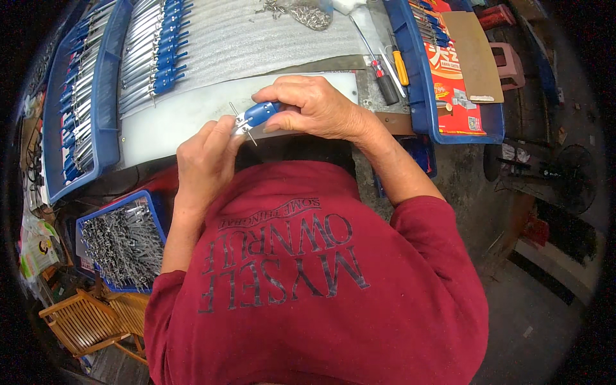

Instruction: Manually assembling small metal hardware components at a workstation.

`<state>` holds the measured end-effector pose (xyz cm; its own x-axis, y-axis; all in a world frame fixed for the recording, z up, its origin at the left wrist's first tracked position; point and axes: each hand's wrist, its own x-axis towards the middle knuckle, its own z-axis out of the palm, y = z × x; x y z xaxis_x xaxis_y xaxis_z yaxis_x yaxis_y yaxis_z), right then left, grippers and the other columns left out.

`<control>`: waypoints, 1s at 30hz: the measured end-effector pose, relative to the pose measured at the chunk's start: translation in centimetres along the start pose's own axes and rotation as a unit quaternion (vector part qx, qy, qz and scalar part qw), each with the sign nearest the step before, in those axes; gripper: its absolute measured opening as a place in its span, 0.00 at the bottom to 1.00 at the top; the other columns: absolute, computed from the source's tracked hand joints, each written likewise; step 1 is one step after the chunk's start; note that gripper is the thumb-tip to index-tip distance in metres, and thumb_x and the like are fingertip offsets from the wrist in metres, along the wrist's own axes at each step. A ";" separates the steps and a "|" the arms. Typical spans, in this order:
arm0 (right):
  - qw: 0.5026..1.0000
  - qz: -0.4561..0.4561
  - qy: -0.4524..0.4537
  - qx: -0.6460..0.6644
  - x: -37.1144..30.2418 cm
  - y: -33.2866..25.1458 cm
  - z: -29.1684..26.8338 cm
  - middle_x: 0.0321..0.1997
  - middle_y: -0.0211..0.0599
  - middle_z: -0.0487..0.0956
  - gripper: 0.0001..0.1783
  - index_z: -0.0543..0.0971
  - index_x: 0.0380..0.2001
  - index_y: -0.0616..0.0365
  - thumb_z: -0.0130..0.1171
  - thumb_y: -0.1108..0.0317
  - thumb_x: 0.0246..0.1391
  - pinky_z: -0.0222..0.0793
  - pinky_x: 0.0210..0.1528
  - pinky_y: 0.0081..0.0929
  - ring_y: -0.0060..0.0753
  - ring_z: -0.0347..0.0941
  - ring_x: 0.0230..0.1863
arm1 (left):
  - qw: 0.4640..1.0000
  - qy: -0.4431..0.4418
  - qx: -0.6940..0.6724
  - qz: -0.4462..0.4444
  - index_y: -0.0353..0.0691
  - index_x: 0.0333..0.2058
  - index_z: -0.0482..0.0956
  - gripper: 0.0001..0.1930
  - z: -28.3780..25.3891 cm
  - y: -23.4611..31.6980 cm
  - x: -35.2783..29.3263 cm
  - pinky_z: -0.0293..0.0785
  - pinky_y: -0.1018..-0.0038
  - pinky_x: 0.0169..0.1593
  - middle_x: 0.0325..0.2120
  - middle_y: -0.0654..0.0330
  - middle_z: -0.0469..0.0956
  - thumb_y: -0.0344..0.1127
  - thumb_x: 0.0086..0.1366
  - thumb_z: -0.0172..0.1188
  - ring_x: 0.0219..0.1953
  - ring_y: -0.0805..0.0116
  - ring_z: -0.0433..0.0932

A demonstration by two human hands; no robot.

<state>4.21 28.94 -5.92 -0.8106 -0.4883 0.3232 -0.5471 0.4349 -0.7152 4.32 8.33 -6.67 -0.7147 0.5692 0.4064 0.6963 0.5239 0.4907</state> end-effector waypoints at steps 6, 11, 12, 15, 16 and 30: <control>0.999 0.004 -0.036 0.004 0.3 -0.2 -0.7 0.26 0.38 0.72 0.18 0.72 0.33 0.64 0.58 0.65 0.38 0.64 0.28 0.22 0.32 0.69 0.27 | 1.000 -0.005 -0.007 0.012 0.37 0.32 0.67 0.12 -0.1 0.0 0.0 0.63 0.72 0.17 0.16 0.59 0.65 0.32 0.48 0.56 0.14 0.64 0.68; 0.999 0.002 -0.036 0.018 0.2 -0.1 -0.6 0.25 0.38 0.73 0.17 0.72 0.33 0.64 0.58 0.65 0.38 0.64 0.29 0.23 0.33 0.69 0.27 | 1.000 -0.003 -0.004 0.020 0.38 0.32 0.67 0.12 -0.2 0.0 0.0 0.63 0.72 0.17 0.16 0.59 0.65 0.32 0.48 0.56 0.14 0.64 0.68; 0.999 0.001 -0.027 0.017 0.2 -0.1 -0.5 0.25 0.38 0.73 0.17 0.72 0.33 0.64 0.58 0.66 0.39 0.64 0.29 0.23 0.33 0.69 0.27 | 1.000 0.001 -0.003 0.017 0.38 0.32 0.67 0.12 -0.2 0.0 0.0 0.63 0.72 0.17 0.16 0.59 0.65 0.32 0.48 0.56 0.14 0.64 0.67; 1.000 0.003 -0.020 0.013 0.2 -0.1 -0.4 0.26 0.39 0.73 0.16 0.72 0.33 0.65 0.58 0.66 0.39 0.64 0.29 0.23 0.33 0.69 0.27 | 1.000 0.008 0.000 0.014 0.38 0.32 0.67 0.12 -0.1 0.0 0.0 0.63 0.72 0.17 0.16 0.59 0.65 0.32 0.48 0.56 0.14 0.64 0.67; 1.000 0.006 -0.020 0.010 0.2 -0.1 -0.4 0.26 0.39 0.73 0.16 0.72 0.33 0.65 0.57 0.67 0.39 0.65 0.29 0.23 0.32 0.69 0.27 | 1.000 0.010 0.000 0.014 0.38 0.32 0.67 0.12 -0.1 0.0 0.0 0.62 0.72 0.17 0.16 0.59 0.65 0.32 0.48 0.56 0.14 0.64 0.67; 1.000 0.000 -0.008 -0.001 0.1 0.0 -0.5 0.27 0.39 0.73 0.17 0.72 0.34 0.65 0.58 0.69 0.38 0.65 0.30 0.22 0.32 0.70 0.27 | 1.000 0.016 0.013 0.002 0.38 0.31 0.67 0.11 0.2 0.3 0.1 0.62 0.72 0.17 0.15 0.60 0.64 0.32 0.48 0.56 0.14 0.64 0.67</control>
<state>3.98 29.25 -5.63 -0.8075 -0.5004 0.3124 -0.5470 0.4367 -0.7142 4.44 8.72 -6.64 -0.7136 0.5504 0.4334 0.7001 0.5386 0.4688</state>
